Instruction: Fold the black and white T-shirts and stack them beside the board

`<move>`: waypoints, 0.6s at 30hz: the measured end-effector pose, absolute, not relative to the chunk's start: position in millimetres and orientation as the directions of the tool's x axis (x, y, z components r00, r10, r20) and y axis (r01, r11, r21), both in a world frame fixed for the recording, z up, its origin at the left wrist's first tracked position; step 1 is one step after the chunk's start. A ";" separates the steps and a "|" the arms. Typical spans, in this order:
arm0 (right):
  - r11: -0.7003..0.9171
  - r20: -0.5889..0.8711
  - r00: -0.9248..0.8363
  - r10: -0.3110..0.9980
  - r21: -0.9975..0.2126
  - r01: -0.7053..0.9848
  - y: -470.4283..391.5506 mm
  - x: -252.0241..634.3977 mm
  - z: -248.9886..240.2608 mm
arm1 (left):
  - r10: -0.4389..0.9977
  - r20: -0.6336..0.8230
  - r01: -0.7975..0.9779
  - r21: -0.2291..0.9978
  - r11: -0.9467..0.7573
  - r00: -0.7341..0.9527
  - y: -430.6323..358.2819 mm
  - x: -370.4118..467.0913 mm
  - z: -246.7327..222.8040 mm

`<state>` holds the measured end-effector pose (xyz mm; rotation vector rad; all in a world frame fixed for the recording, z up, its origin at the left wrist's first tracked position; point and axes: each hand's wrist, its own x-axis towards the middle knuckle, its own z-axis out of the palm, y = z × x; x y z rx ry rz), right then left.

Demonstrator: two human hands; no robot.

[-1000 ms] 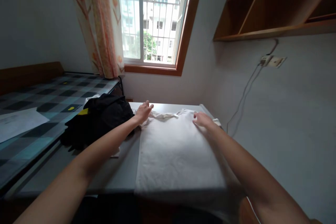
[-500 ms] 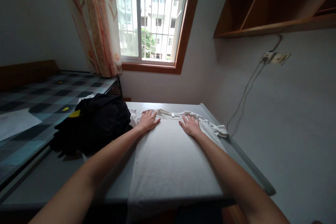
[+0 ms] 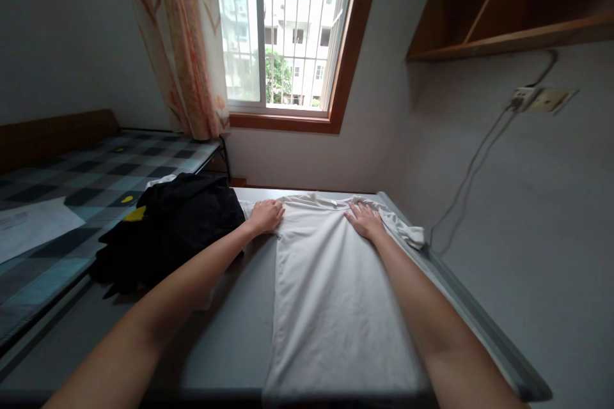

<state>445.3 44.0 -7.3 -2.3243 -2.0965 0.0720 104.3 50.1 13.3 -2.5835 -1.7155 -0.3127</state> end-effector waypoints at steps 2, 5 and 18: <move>-0.106 -0.026 0.105 0.994 -0.037 0.994 51.8 450.5 -7.3 | 0.920 0.114 0.923 0.057 -0.382 0.374 53.3 93.5 11.3; -0.102 -0.023 0.101 0.995 -0.031 0.994 61.6 454.6 -6.8 | 0.936 0.056 0.936 0.041 -0.349 0.346 57.5 86.6 7.5; -0.111 0.317 0.129 0.940 -0.074 0.991 40.3 480.1 15.1 | 0.893 0.109 0.877 0.167 -0.450 0.437 40.1 140.1 -8.1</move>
